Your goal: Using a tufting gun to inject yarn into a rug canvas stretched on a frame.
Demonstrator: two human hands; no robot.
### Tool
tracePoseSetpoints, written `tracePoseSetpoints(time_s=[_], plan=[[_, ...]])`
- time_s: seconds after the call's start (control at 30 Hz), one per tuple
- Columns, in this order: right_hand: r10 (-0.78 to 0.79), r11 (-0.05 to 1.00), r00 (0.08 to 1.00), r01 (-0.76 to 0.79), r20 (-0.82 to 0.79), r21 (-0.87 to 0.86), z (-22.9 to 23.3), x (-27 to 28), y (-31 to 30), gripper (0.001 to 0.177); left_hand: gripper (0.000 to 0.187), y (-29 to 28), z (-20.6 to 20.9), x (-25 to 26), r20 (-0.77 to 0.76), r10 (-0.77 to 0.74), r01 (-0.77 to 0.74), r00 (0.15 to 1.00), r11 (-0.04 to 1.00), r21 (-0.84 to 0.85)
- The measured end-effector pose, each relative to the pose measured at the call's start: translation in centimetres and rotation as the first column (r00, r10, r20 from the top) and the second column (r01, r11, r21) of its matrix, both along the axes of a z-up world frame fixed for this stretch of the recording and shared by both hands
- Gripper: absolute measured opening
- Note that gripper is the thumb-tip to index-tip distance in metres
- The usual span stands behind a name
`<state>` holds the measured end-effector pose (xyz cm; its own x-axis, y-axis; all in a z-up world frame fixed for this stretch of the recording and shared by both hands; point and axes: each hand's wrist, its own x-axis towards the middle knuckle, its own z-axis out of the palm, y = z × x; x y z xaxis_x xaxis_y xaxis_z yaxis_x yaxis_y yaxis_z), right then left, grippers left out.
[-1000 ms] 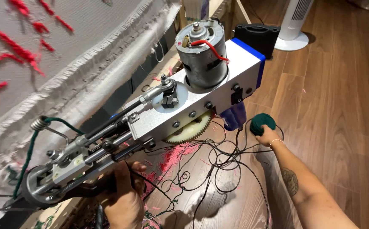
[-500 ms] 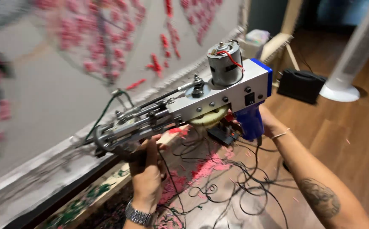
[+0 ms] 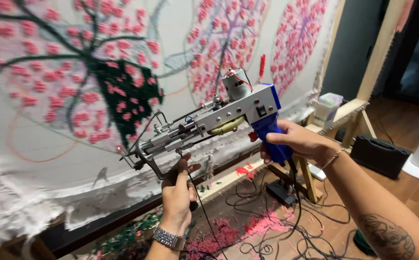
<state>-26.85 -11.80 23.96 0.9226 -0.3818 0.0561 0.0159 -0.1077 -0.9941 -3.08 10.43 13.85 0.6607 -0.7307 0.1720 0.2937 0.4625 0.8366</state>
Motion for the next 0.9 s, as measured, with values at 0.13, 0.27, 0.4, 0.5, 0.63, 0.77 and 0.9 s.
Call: tracePoseSetpoints(time_s=[0.13, 0.27, 0.4, 0.5, 0.63, 0.77, 0.9], plan=[[0.106, 0.993, 0.994, -0.103, -0.041, 0.063, 1.2, 1.7, 0.5, 0.054, 0.039, 2.4, 1.3, -1.2, 0.039, 0.093, -0.096, 0.995, 0.993, 0.071], [0.177, 0.984, 0.983, -0.176, -0.056, 0.038, 3.4, 1.7, 1.7, 0.054, 0.039, 3.9, 1.8, -1.7, 0.105, 0.162, -0.164, 0.981, 0.986, 0.007], [0.156, 0.987, 0.988, -0.155, -0.012, 0.052, 4.2, 0.2, 2.3, 0.050, 0.035, 5.8, 5.5, -5.0, 0.158, 0.209, -0.221, 0.965, 0.973, 0.066], [0.170, 0.981, 0.982, -0.176, 0.085, 0.077, 3.8, -1.1, 1.7, 0.045, 0.033, 6.3, 6.7, -6.7, 0.259, 0.243, -0.267, 0.935, 0.962, 0.060], [0.209, 0.973, 0.962, -0.222, 0.173, 0.059, 3.7, -2.6, 1.4, 0.044, 0.029, 6.5, 7.9, -8.8, 0.379, 0.227, -0.251, 0.897, 0.968, 0.015], [0.210, 0.976, 0.961, -0.217, 0.178, 0.024, 4.4, -3.8, 1.5, 0.046, 0.029, 6.7, 8.7, -10.4, 0.408, 0.247, -0.295, 0.879, 0.954, 0.058], [0.214, 0.974, 0.960, -0.224, 0.181, 0.039, 3.9, -4.1, 1.1, 0.048, 0.025, 6.3, 7.2, -10.0, 0.427, 0.260, -0.304, 0.866, 0.952, 0.036]])
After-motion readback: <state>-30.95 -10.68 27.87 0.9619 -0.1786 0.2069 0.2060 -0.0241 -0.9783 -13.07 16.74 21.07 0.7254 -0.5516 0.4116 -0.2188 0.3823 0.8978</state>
